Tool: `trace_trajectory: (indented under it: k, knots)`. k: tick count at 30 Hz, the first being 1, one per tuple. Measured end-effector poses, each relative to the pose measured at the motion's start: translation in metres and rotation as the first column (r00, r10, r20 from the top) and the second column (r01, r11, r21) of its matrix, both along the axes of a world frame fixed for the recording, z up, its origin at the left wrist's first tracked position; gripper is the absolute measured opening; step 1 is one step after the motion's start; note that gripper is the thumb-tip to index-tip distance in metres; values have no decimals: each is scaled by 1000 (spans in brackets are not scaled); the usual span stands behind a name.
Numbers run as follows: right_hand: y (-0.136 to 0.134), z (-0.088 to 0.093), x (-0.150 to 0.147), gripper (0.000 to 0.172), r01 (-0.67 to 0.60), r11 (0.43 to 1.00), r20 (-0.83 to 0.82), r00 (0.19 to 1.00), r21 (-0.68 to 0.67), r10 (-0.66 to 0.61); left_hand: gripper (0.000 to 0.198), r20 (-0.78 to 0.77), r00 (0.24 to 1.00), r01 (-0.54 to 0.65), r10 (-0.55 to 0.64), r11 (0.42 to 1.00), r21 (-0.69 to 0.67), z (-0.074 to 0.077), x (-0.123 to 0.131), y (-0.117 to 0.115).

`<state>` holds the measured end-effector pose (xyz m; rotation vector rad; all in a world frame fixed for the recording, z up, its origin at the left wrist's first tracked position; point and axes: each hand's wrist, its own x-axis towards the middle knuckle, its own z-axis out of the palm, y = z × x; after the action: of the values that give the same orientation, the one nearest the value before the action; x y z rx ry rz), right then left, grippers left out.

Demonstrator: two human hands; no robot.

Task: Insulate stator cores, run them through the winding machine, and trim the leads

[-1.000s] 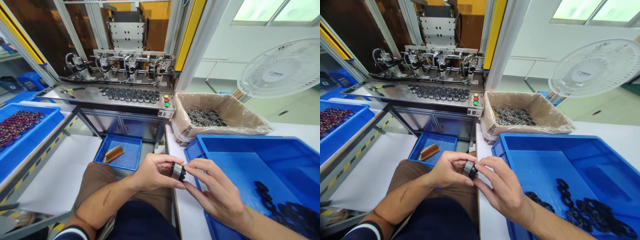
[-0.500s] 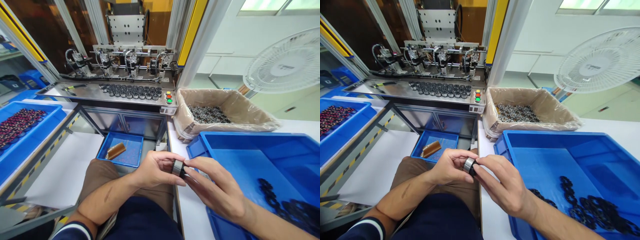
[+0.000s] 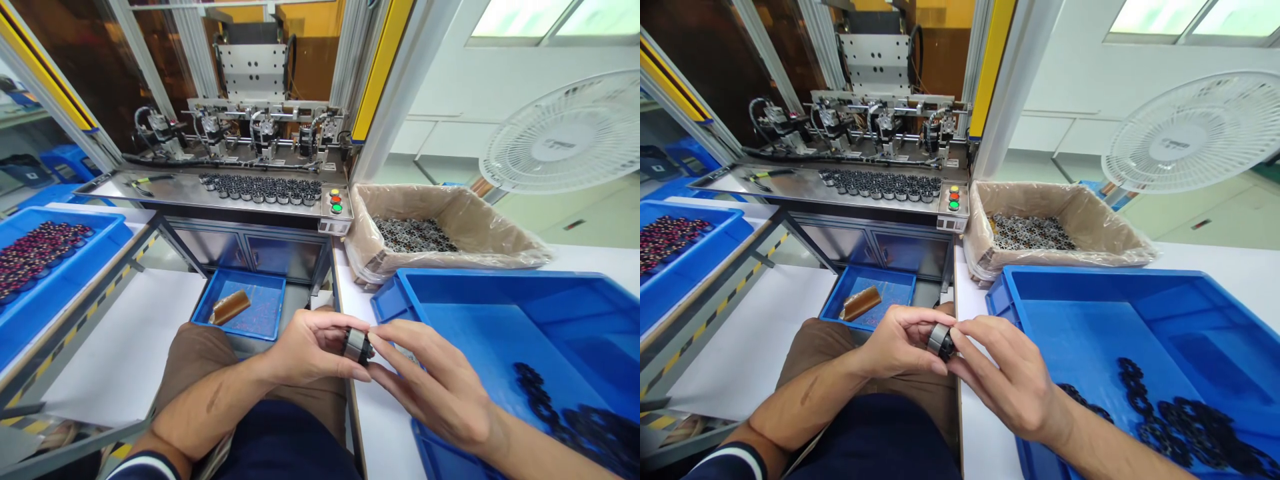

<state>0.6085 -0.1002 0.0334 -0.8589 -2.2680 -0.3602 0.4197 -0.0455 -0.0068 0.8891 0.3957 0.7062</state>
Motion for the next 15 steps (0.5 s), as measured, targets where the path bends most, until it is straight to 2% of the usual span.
trace_trajectory:
  k: [3,15]
  knots:
    - [-2,-1,3,15,0,1000,12,1000,10,0,54,-13,1000,14,-15,1000,-19,1,0,0]
    - [-7,-5,-2,23,-7,999,-39,999,-53,5,56,130,988,96,-85,992,-85,2,3,-1]
